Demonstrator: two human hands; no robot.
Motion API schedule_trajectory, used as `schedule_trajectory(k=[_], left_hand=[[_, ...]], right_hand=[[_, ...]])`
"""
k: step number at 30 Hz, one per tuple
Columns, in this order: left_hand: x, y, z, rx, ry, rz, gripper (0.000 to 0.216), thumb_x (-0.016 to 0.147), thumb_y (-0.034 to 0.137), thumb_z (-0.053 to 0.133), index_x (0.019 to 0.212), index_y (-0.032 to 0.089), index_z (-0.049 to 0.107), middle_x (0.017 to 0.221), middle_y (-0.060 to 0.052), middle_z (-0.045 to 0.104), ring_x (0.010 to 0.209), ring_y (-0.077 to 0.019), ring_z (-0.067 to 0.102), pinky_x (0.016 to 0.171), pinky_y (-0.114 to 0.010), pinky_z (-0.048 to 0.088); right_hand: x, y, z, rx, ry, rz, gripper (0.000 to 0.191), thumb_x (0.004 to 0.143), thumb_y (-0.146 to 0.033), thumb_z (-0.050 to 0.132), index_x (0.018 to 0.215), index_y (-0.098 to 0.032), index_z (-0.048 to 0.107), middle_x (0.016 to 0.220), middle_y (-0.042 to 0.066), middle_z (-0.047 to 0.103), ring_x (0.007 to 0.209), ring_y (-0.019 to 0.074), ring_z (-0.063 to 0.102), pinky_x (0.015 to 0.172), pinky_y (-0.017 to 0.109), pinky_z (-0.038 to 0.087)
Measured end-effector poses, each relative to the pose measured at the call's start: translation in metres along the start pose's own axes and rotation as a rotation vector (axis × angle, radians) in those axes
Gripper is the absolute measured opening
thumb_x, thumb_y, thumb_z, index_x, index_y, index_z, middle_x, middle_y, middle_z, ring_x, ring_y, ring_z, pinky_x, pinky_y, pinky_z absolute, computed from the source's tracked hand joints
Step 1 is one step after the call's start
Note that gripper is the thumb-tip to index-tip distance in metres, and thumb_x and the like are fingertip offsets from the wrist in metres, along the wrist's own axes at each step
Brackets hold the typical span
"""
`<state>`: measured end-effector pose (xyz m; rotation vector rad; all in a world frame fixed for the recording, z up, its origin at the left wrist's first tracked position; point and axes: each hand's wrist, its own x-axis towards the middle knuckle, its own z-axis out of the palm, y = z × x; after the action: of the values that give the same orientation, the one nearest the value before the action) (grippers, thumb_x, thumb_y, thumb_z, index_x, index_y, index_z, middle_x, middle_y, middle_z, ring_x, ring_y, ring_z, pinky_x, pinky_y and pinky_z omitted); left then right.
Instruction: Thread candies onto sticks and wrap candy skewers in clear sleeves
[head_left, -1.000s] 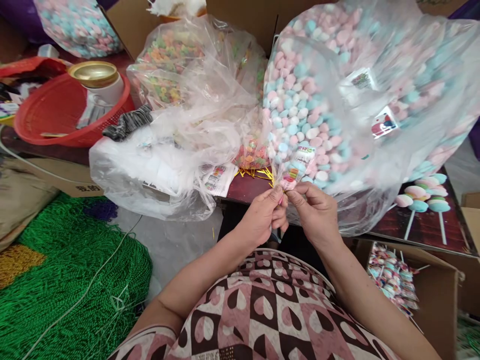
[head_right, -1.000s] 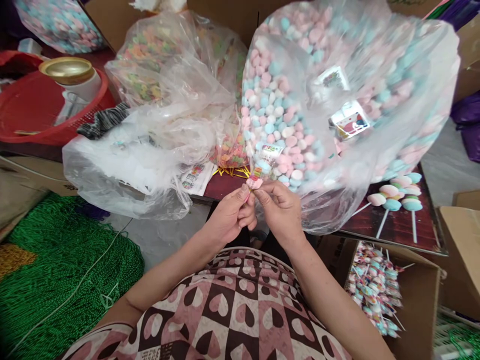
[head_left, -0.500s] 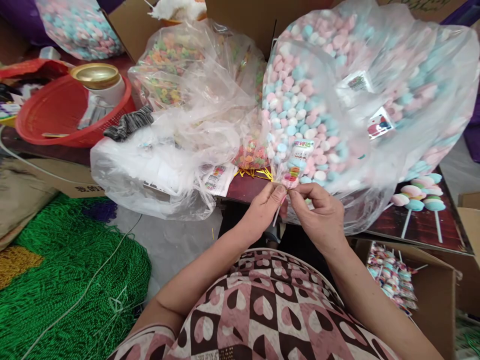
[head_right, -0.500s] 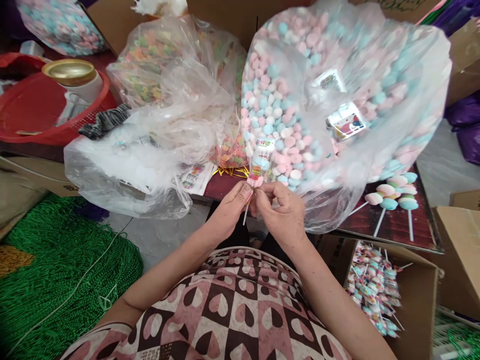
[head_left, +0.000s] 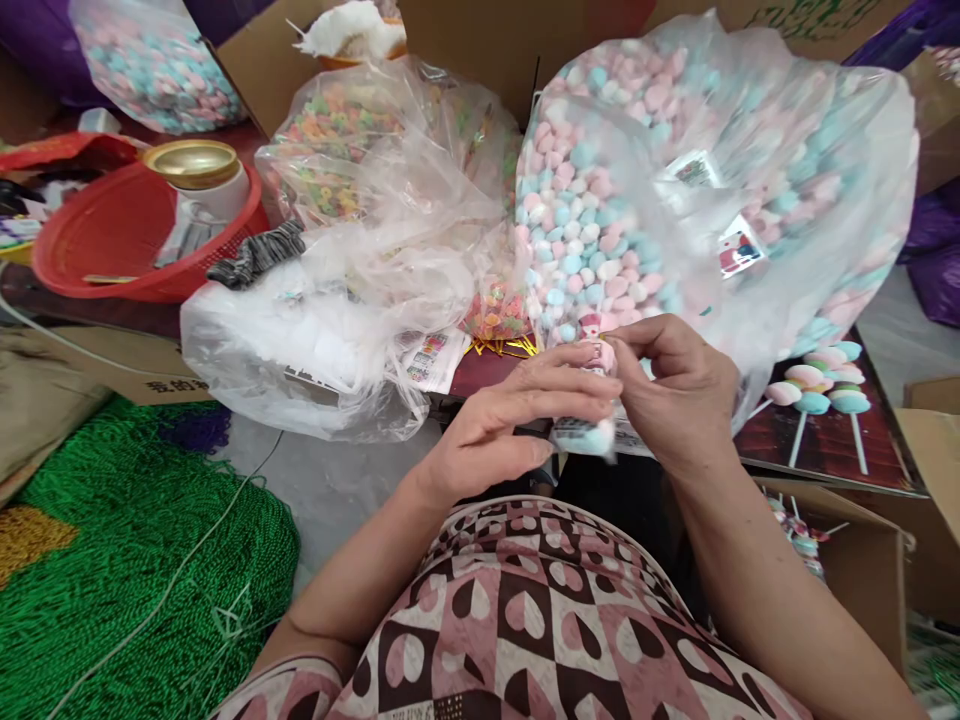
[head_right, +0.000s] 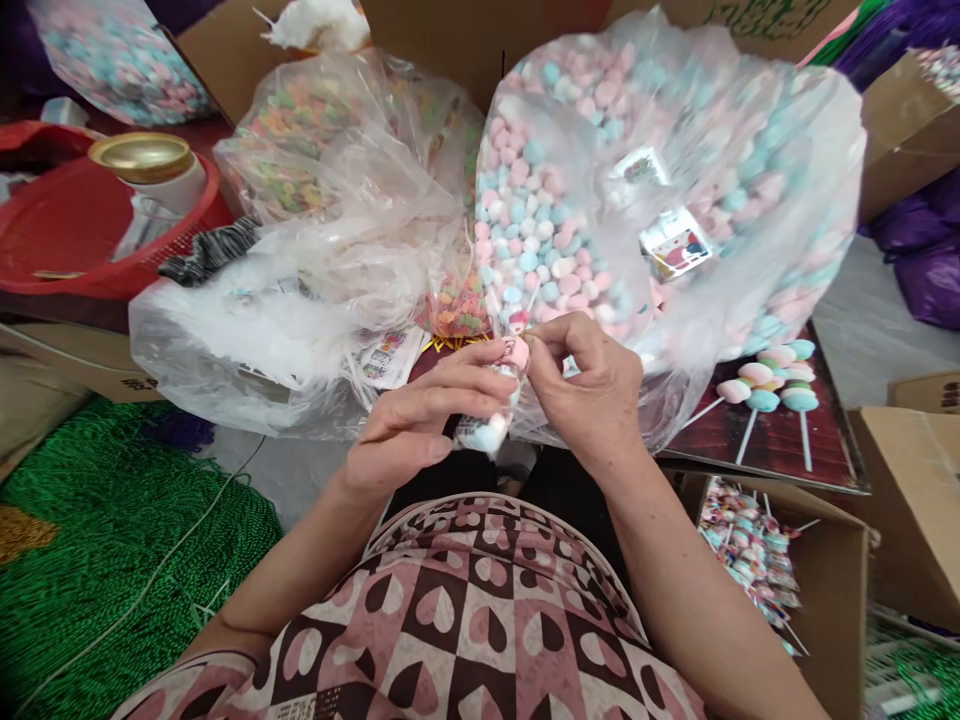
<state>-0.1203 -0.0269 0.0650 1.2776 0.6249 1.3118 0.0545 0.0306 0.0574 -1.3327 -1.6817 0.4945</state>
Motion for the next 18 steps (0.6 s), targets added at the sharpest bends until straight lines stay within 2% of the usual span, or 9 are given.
schedule_trajectory(k=[3,6,8,10,13,15,18], left_hand=[[-0.006,-0.01,-0.006,0.094,0.013,-0.089,0.026,0.084,0.041,0.062,0.097,0.025,0.078,0.095,-0.009,0.073,0.117,-0.0302,0.055,0.105,-0.044,0.038],[-0.001,-0.026,-0.008,0.029,0.114,-0.279,0.042,0.091,0.051,0.05,0.098,0.02,0.077,0.077,-0.007,0.068,0.084,-0.0212,0.061,0.089,-0.036,0.047],[0.008,-0.034,-0.01,-0.144,0.199,-0.374,0.054,0.091,0.061,0.043,0.093,0.017,0.075,0.07,-0.006,0.064,0.068,-0.0165,0.058,0.071,-0.031,0.049],[0.018,-0.035,-0.012,-0.295,0.316,-0.407,0.058,0.09,0.065,0.041,0.088,0.016,0.072,0.066,-0.005,0.062,0.057,-0.0136,0.054,0.056,-0.026,0.045],[0.024,-0.025,-0.016,-0.325,0.488,-0.388,0.055,0.09,0.063,0.043,0.074,0.017,0.068,0.056,-0.001,0.056,0.046,-0.0101,0.046,0.044,-0.023,0.036],[0.02,-0.02,-0.018,-0.255,0.476,-0.381,0.06,0.089,0.064,0.044,0.061,0.016,0.065,0.044,0.002,0.041,0.039,-0.0083,0.038,0.042,-0.022,0.032],[0.009,-0.025,-0.017,-0.121,0.269,-0.453,0.062,0.084,0.068,0.05,0.058,0.015,0.067,0.038,0.005,0.024,0.036,-0.0062,0.028,0.04,-0.022,0.027]], right_hand=[[0.005,-0.008,-0.002,-0.072,0.058,-0.052,0.011,0.083,-0.029,0.059,0.073,-0.026,0.063,0.068,0.0,0.067,0.063,0.0178,0.062,0.065,0.033,0.05],[-0.003,-0.02,-0.002,-0.137,0.042,-0.166,0.014,0.084,-0.026,0.057,0.072,-0.026,0.064,0.066,0.0,0.066,0.059,0.0163,0.061,0.061,0.03,0.048],[-0.014,-0.026,0.001,-0.165,-0.037,-0.273,0.017,0.085,-0.022,0.055,0.072,-0.025,0.065,0.065,0.0,0.066,0.058,0.0148,0.06,0.059,0.028,0.045],[-0.024,-0.026,0.006,-0.164,-0.165,-0.363,0.02,0.085,-0.019,0.052,0.07,-0.024,0.065,0.063,0.0,0.065,0.058,0.0141,0.06,0.058,0.027,0.044],[-0.029,-0.015,0.011,-0.183,-0.296,-0.379,0.021,0.084,-0.018,0.051,0.069,-0.023,0.065,0.058,-0.001,0.063,0.055,0.0134,0.059,0.057,0.026,0.042],[-0.023,-0.005,0.011,-0.227,-0.243,-0.328,0.017,0.083,-0.02,0.052,0.071,-0.022,0.065,0.06,-0.001,0.064,0.054,0.013,0.058,0.054,0.025,0.041],[-0.01,0.001,0.008,-0.291,-0.079,-0.298,0.012,0.082,-0.022,0.056,0.073,-0.021,0.064,0.063,0.0,0.066,0.055,0.0137,0.058,0.052,0.024,0.039]])
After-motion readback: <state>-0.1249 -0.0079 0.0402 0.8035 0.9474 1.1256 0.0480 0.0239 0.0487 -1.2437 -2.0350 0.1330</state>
